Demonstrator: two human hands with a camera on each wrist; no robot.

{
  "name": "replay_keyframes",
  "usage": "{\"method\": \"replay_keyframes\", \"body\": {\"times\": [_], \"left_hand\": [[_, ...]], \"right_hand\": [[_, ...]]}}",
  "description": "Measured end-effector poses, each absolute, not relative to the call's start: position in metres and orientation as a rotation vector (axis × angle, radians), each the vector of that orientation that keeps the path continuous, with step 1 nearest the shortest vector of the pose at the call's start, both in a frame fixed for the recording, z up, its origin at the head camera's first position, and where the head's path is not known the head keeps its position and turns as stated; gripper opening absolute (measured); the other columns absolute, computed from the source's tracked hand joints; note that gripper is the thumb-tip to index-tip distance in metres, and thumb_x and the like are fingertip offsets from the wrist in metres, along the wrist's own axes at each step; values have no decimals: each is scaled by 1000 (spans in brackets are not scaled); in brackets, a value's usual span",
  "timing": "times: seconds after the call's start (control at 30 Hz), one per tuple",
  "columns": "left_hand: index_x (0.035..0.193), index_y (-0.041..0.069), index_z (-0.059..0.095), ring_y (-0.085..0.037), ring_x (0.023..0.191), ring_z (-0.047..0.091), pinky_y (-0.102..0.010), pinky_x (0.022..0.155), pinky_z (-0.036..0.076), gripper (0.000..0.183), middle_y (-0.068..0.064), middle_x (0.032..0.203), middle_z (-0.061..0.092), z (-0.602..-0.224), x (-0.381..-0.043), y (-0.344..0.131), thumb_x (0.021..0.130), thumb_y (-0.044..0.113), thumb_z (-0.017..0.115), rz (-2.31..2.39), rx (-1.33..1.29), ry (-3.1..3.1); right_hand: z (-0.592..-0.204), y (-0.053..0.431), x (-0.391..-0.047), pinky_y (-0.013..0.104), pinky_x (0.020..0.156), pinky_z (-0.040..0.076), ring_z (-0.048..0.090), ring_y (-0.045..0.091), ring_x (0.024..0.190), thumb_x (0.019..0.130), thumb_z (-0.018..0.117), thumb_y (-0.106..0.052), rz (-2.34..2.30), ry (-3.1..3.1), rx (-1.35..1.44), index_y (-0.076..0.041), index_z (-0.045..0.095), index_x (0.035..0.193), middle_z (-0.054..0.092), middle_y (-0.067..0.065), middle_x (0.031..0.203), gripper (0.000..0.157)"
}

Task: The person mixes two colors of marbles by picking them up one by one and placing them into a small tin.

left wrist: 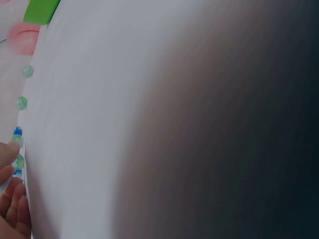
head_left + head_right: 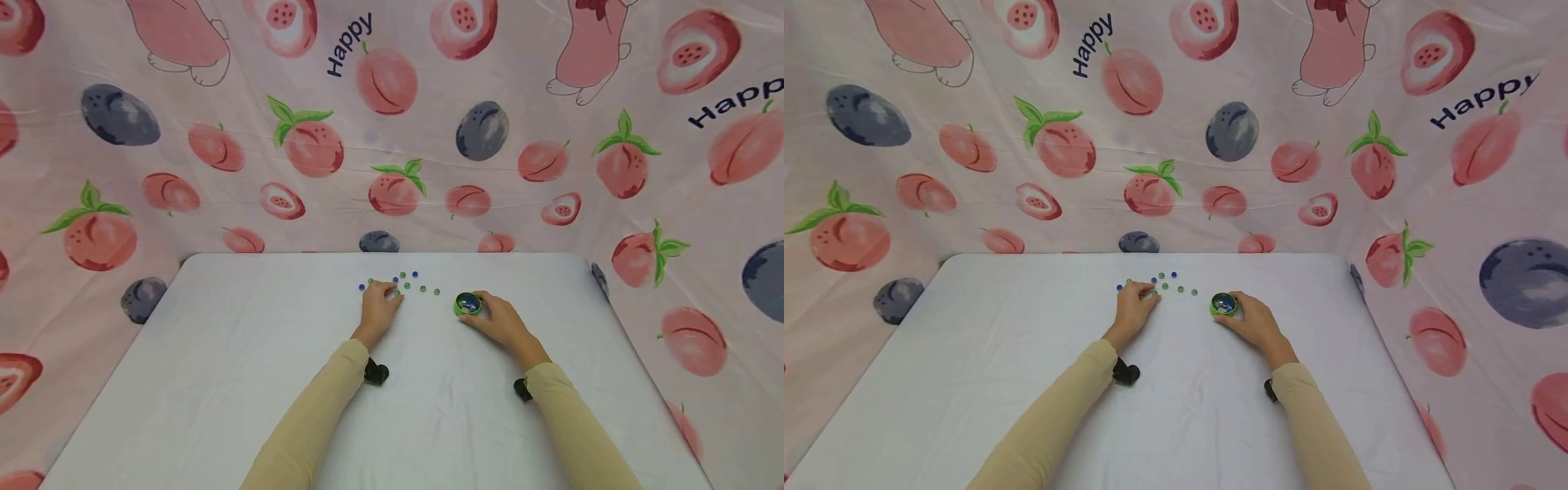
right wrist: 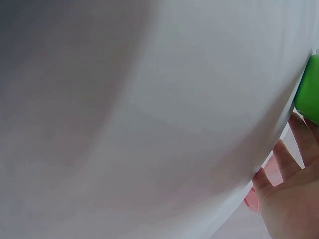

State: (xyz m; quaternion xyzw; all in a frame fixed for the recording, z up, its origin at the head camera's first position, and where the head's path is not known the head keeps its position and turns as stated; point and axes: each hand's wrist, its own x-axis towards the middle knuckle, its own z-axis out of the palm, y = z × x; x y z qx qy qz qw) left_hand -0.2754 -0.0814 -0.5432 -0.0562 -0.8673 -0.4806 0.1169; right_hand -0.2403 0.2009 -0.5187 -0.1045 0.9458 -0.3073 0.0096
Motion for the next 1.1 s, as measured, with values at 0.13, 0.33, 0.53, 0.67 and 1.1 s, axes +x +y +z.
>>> {"method": "replay_keyframes", "body": {"times": [0.13, 0.33, 0.53, 0.67, 1.1], "left_hand": [[116, -9, 74, -35, 105, 64, -47, 95, 55, 25, -21, 111, 68, -544, -276, -83, 94, 1, 77, -1403, -161, -2545], [112, -9, 75, -35, 106, 64, -46, 95, 55, 20, -21, 110, 67, -544, -277, -83, 94, 1, 77, -1393, -135, -2558], [109, -8, 76, -35, 105, 64, -46, 94, 55, 17, -20, 108, 67, -544, -275, -83, 94, 1, 77, -1395, -135, -2555], [109, -8, 76, -35, 104, 64, -46, 93, 55, 17, -20, 108, 67, -541, -275, -83, 94, 1, 77, -1405, -151, -2541], [108, -7, 77, -35, 102, 65, -48, 92, 56, 16, -22, 110, 69, -536, -275, -80, 94, 1, 77, -1426, -188, -2504]], "right_hand": [[-520, 200, -241, 59, 117, 42, 55, 43, 138, 96, 79, -39, -961, 2951, -328, -1, 55, 147, 63, 23, 144, 68], [-519, 200, -240, 59, 117, 41, 55, 43, 139, 95, 80, -39, -970, 2944, -319, -2, 55, 147, 63, 23, 144, 68], [-519, 199, -238, 59, 117, 41, 55, 42, 139, 95, 80, -39, -971, 2939, -315, -2, 56, 147, 63, 22, 144, 68], [-518, 199, -239, 59, 117, 41, 55, 43, 138, 95, 79, -39, -962, 2945, -330, -1, 56, 146, 63, 23, 143, 68], [-516, 201, -239, 59, 117, 41, 56, 44, 137, 95, 80, -38, -964, 2950, -334, 1, 56, 146, 63, 24, 142, 68]]}}
